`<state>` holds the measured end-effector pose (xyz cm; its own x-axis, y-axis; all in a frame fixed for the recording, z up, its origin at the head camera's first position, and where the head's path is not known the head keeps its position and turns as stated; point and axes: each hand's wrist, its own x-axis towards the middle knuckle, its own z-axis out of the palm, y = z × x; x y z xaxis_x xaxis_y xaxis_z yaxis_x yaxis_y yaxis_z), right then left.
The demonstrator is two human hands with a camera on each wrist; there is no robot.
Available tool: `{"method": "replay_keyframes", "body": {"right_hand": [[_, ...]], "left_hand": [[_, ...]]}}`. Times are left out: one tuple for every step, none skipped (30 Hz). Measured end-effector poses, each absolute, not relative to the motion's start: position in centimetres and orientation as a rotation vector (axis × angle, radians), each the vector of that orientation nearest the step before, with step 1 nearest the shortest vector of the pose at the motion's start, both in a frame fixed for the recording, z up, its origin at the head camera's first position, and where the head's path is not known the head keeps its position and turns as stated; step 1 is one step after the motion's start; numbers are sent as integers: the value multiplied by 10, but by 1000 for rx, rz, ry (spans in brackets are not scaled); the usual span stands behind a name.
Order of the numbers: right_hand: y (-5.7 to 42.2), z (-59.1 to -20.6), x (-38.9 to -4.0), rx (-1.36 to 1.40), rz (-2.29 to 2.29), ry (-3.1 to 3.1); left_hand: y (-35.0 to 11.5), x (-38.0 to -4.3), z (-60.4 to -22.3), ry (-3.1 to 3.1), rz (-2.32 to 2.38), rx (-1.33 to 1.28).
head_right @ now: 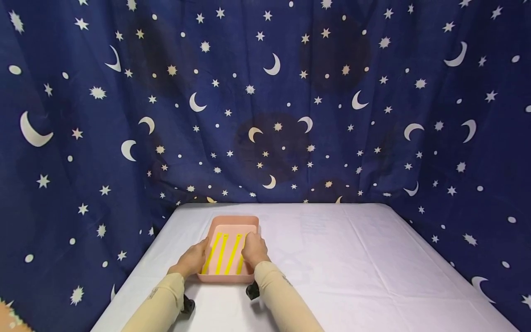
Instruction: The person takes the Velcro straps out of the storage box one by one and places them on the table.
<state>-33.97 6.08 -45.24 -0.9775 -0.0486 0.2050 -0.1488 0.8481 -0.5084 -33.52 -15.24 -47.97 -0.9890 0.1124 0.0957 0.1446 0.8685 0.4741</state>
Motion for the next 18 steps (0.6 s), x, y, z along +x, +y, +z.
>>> {"method": "replay_keyframes", "body": {"right_hand": [[60,-453,-339,144,797,-2836],[59,-454,-339,137,785,-2831],[58,-455,-338,134,775,-2827],[57,-456,-338,131,760,-2823],[56,-457,-338,129,750,-2816],[55,-457,-338,130,746,-2814],[54,-458,-338,130,734,-2816],[53,-459,-338,130,729,-2818],[52,-460,-338,132,723,-2822],[51,-460,-337,132,715,-2826],[50,-461,-337,132,714,-2828],[49,-462,-337,132,714,-2832],[49,-463,-337,130,710,-2835],[48,-464,-336,129,716,-2836],[47,-464,-336,129,714,-2838],[47,-465,-336,127,720,-2838],[46,-467,-336,126,726,-2842],[46,-468,-335,126,730,-2846]], "left_hand": [[-152,-335,-480,-2972,-763,-207],[-152,-334,-480,-2971,-762,-208],[-152,-334,-480,-2969,-757,-212],[-152,-334,-480,-2967,-758,-210],[-152,-334,-479,-2966,-762,-209],[-151,-333,-479,-2966,-766,-207],[-151,-333,-478,-2968,-769,-204],[-150,-333,-478,-2969,-768,-203],[-150,-334,-478,-2969,-768,-203],[-149,-334,-478,-2973,-777,-193],[-149,-334,-478,-2975,-781,-189],[-149,-334,-478,-2978,-784,-184],[-149,-335,-479,-2979,-785,-181],[-148,-335,-479,-2980,-787,-178],[-148,-335,-480,-2983,-795,-168],[-148,-335,-480,-2989,-800,-156],[-148,-336,-481,-2989,-802,-153],[-148,-336,-482,-2991,-804,-147]]}}
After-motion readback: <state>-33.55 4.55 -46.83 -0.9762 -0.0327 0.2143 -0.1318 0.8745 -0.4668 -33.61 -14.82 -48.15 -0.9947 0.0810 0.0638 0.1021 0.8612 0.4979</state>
